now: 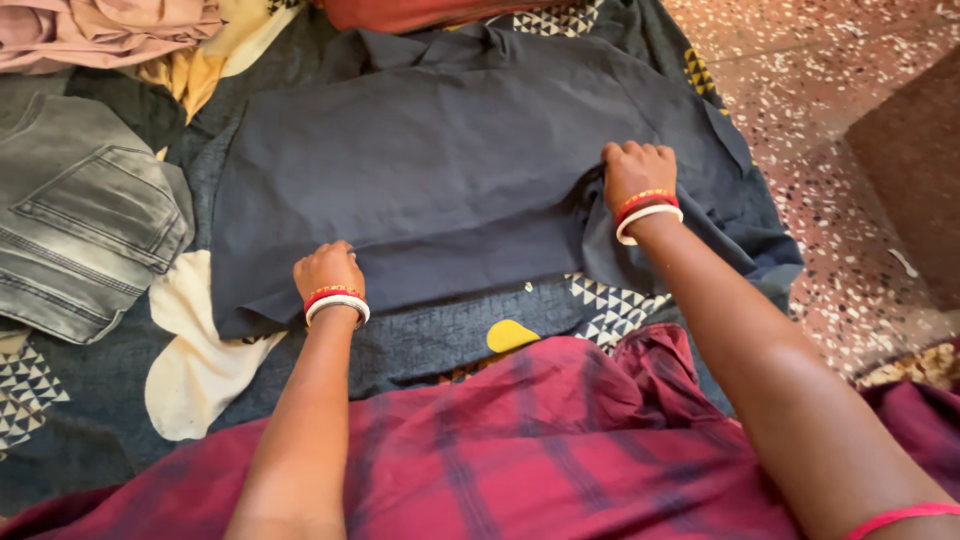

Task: The person folds a dark blue shirt on a patterned mat. They button the shirt, lay it flat, fold the sleeves inward, fold the bottom up, and then fold the shirt in half.

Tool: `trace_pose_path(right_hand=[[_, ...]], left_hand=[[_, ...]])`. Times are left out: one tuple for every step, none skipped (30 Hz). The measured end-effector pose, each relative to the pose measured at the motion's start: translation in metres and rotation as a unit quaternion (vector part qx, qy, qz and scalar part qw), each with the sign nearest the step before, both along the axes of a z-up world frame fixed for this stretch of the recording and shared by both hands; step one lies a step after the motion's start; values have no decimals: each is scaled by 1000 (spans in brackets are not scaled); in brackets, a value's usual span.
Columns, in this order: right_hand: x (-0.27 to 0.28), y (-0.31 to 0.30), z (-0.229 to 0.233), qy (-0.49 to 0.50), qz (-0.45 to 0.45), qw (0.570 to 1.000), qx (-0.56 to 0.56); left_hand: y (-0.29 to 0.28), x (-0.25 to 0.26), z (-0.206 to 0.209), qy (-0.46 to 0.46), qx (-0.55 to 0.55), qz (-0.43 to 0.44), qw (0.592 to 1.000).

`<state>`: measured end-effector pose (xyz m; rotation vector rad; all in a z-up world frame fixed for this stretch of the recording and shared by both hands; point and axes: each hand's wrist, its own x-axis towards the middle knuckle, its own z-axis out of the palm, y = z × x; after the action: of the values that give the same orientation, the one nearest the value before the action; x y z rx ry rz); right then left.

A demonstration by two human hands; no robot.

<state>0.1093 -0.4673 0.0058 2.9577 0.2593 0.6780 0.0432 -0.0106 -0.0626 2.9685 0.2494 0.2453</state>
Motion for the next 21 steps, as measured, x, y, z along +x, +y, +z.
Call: trace_pose_path(right_hand=[[2, 4, -3, 2, -4, 1000, 2], [2, 6, -6, 5, -7, 1000, 4], [3, 9, -8, 8, -11, 1000, 6], [5, 11, -10, 11, -14, 1000, 4], [6, 13, -11, 14, -17, 1000, 3], [8, 15, -11, 16, -20, 1000, 0], [10, 17, -11, 38, -15, 999, 12], [10, 20, -12, 62, -13, 998, 24], [9, 23, -12, 85, -10, 996, 37], [6, 23, -12, 69, -2, 997, 31], [2, 25, -12, 53, 7, 998, 25], [-1, 28, -10, 36, 16, 999, 19], [-5, 29, -7, 11, 44, 999, 16], [-9, 31, -5, -15, 73, 997, 15], [-14, 35, -3, -40, 102, 994, 14], [-18, 43, -1, -17, 112, 993, 10], [-21, 53, -1, 5, 122, 992, 5], [-23, 64, -1, 25, 132, 991, 2], [-24, 78, -2, 90, 145, 985, 7], [-27, 92, -6, 155, 159, 975, 12], [-32, 106, -11, 166, 183, 969, 11]], left_hand=[[4, 1, -1, 3, 2, 3, 1000], [8, 1, -4, 8, 3, 6, 1000], [12, 1, -6, 13, 4, 8, 1000], [15, -1, -8, 14, 4, 11, 1000], [17, -2, -10, 16, 4, 14, 1000], [20, -2, -11, 17, 5, 16, 1000], [20, -3, -12, 12, 11, 19, 1000], [19, -4, -13, 8, 17, 19, 1000], [18, -6, -14, 4, 24, 20, 1000], [15, -6, -14, -6, 24, 15, 1000], [11, -7, -15, -16, 25, 11, 1000], [6, -6, -15, -27, 24, 8, 999], [2, -6, -16, -33, 27, 3, 999], [-1, -7, -16, -39, 32, 0, 999], [-6, -8, -16, -44, 37, -3, 998], [-9, -9, -16, -43, 40, -3, 998], [-13, -10, -16, -43, 44, -4, 998], [-16, -9, -15, -44, 49, -4, 998], [-19, -10, -14, -48, 45, -7, 998], [-20, -11, -14, -52, 41, -10, 998], [-20, -11, -15, -56, 37, -12, 998]])
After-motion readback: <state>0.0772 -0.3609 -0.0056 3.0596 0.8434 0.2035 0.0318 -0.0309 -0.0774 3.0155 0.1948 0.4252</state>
